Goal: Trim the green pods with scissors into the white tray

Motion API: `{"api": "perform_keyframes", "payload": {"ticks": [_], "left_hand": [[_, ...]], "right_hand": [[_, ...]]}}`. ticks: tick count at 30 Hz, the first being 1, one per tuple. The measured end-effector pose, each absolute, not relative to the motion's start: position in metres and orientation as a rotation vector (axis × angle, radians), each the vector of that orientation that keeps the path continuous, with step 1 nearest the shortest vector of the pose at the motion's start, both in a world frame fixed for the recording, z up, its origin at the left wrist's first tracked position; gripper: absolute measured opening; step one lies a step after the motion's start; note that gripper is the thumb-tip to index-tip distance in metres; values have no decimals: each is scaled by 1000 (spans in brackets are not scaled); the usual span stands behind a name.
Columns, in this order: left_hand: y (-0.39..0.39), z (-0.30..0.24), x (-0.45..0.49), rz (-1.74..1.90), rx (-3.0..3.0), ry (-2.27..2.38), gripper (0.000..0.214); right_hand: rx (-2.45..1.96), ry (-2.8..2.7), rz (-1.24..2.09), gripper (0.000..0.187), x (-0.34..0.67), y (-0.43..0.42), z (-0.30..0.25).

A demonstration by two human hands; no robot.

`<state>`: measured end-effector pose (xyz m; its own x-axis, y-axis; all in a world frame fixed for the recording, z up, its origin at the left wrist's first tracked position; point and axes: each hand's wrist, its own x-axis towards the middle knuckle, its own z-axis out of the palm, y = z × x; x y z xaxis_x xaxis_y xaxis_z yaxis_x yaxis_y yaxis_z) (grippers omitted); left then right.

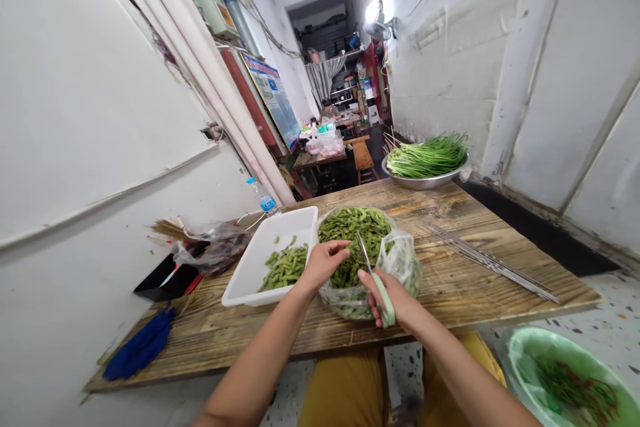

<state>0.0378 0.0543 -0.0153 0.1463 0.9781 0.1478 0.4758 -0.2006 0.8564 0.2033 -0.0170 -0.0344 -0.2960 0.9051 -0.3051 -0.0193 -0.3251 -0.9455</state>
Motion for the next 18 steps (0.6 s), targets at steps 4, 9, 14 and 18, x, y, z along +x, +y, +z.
{"api": "perform_keyframes", "payload": {"ticks": [4, 9, 14, 18], "left_hand": [[42, -13, 43, 1043, 1604, 1330, 29], [38, -8, 44, 1072, 1552, 1306, 26], [36, -7, 43, 1041, 1380, 1221, 22], [34, -4, 42, 956, 1077, 1075, 27]], "right_hand": [[-1257, -1294, 1639, 43, 204, -15, -38], [-1242, -1344, 1595, 44, 204, -17, -35], [-1281, -1369, 1576, 45, 205, -17, -37], [-1304, -1384, 1550, 46, 203, -16, -40]]}}
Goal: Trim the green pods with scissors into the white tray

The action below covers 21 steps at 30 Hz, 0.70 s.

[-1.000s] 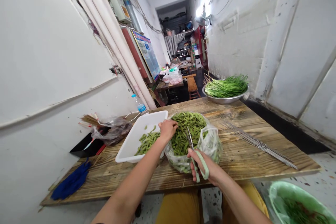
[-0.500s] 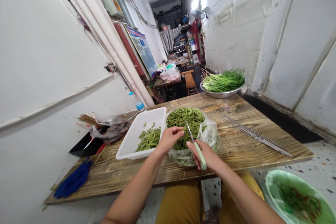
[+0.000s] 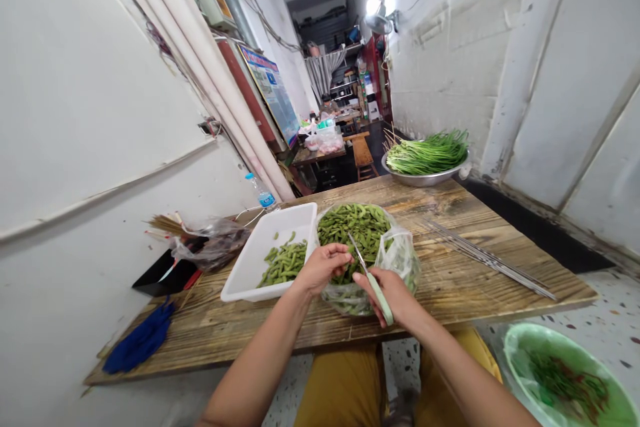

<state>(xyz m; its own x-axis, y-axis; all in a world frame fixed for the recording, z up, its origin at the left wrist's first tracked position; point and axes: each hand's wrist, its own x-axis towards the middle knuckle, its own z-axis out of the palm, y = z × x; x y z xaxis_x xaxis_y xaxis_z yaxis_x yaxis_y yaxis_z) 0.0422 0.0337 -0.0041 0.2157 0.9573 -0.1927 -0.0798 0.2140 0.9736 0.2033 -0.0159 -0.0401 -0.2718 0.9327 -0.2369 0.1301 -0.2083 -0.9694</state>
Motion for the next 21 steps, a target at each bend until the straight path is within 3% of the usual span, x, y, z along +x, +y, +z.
{"api": "perform_keyframes", "payload": {"ticks": [7, 16, 21], "left_hand": [[33, -2, 46, 1205, 744, 975, 31], [25, -8, 58, 1221, 730, 963, 37], [28, -10, 44, 1288, 924, 1192, 22]], "right_hand": [[-1151, -1330, 1712, 53, 203, -28, -26], [-1160, -1330, 1666, 50, 196, -25, -27], [-1299, -1244, 1651, 48, 197, -24, -27]]}}
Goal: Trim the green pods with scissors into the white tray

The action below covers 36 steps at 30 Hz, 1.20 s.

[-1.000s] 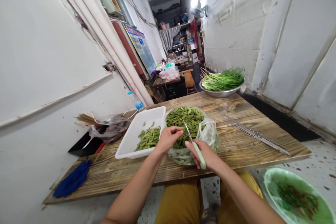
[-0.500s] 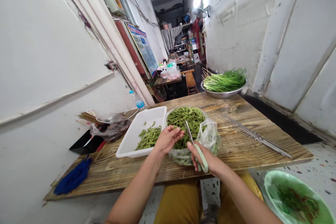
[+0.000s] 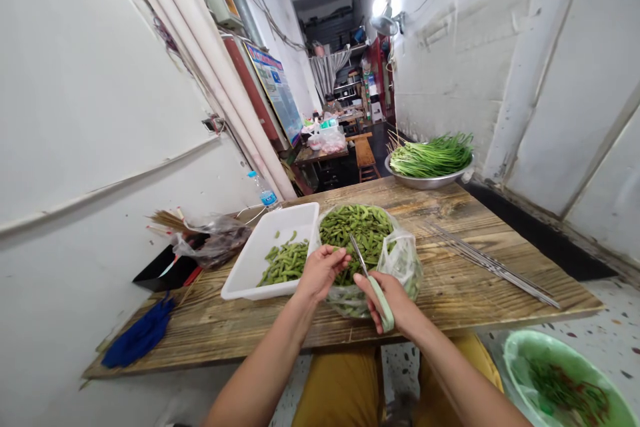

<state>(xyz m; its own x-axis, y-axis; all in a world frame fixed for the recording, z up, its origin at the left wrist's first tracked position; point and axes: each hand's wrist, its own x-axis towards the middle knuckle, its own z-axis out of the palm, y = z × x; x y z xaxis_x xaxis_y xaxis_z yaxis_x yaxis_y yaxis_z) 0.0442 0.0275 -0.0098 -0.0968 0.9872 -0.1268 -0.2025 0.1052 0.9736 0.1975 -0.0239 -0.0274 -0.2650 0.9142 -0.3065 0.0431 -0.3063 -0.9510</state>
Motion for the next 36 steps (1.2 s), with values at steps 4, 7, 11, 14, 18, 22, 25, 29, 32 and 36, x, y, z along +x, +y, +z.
{"api": "perform_keyframes", "payload": {"ticks": [4, 7, 11, 14, 18, 22, 25, 29, 32, 36], "left_hand": [[37, 2, -1, 1347, 1603, 2014, 12], [53, 13, -19, 967, 1975, 2433, 28], [92, 16, 4, 612, 2478, 2080, 25], [122, 12, 31, 390, 2644, 1881, 27], [143, 9, 42, 312, 2577, 1916, 28], [132, 7, 32, 648, 2404, 1837, 20], [106, 3, 26, 847, 2027, 1587, 24], [68, 1, 26, 803, 1805, 1313, 32], [51, 9, 26, 781, 1871, 1263, 32], [46, 21, 19, 721, 1945, 1182, 34]], "right_hand": [[-1153, -1067, 1813, 48, 204, -22, -32], [-997, -981, 1950, 48, 208, -20, -36], [-971, -948, 1971, 46, 208, -18, -39], [-979, -950, 1963, 45, 207, -19, -40], [-996, -955, 1961, 45, 207, -18, -42], [-1011, -965, 1954, 47, 207, -17, -44], [-1059, -1004, 1908, 49, 205, -17, -41], [-1175, -1221, 1727, 49, 201, -19, -35], [-1234, -1399, 1592, 45, 199, -21, -34], [-1240, -1523, 1478, 35, 201, -25, -29]]}}
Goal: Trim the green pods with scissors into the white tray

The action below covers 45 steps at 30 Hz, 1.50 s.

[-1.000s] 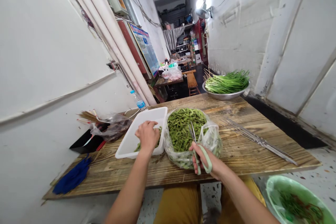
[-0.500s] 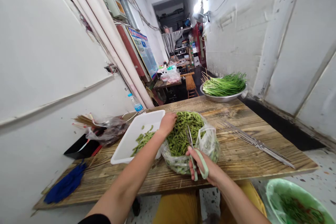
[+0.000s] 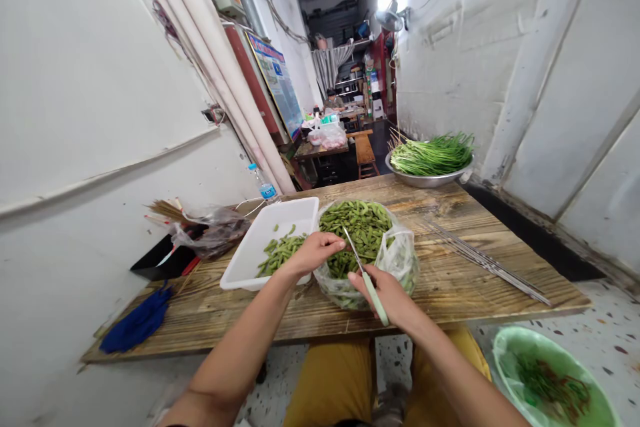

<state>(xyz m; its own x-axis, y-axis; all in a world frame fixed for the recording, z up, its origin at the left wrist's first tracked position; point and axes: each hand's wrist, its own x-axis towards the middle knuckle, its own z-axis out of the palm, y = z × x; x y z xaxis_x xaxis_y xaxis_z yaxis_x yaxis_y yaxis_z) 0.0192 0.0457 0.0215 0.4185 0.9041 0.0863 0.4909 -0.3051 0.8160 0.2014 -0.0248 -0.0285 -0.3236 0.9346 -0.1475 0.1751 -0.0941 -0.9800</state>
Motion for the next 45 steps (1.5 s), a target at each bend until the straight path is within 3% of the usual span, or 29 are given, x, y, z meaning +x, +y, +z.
{"api": "perform_keyframes", "payload": {"ticks": [14, 21, 28, 32, 39, 45], "left_hand": [[52, 19, 12, 523, 1485, 1052, 49], [51, 21, 15, 459, 1606, 1032, 45], [50, 22, 16, 491, 1576, 1021, 43], [52, 12, 18, 729, 1385, 999, 36], [36, -3, 36, 1209, 827, 887, 36], [21, -9, 55, 1442, 905, 982, 27]], "right_hand": [[-1270, -1489, 1545, 40, 194, -30, -32], [-1094, -1296, 1806, 49, 201, -33, -25], [-1250, -1422, 1666, 52, 205, -32, -16], [-1262, -1343, 1628, 51, 205, -31, -22], [-1025, -1089, 1908, 51, 202, -35, -34], [-1080, -1034, 1860, 54, 195, -35, -32]]}}
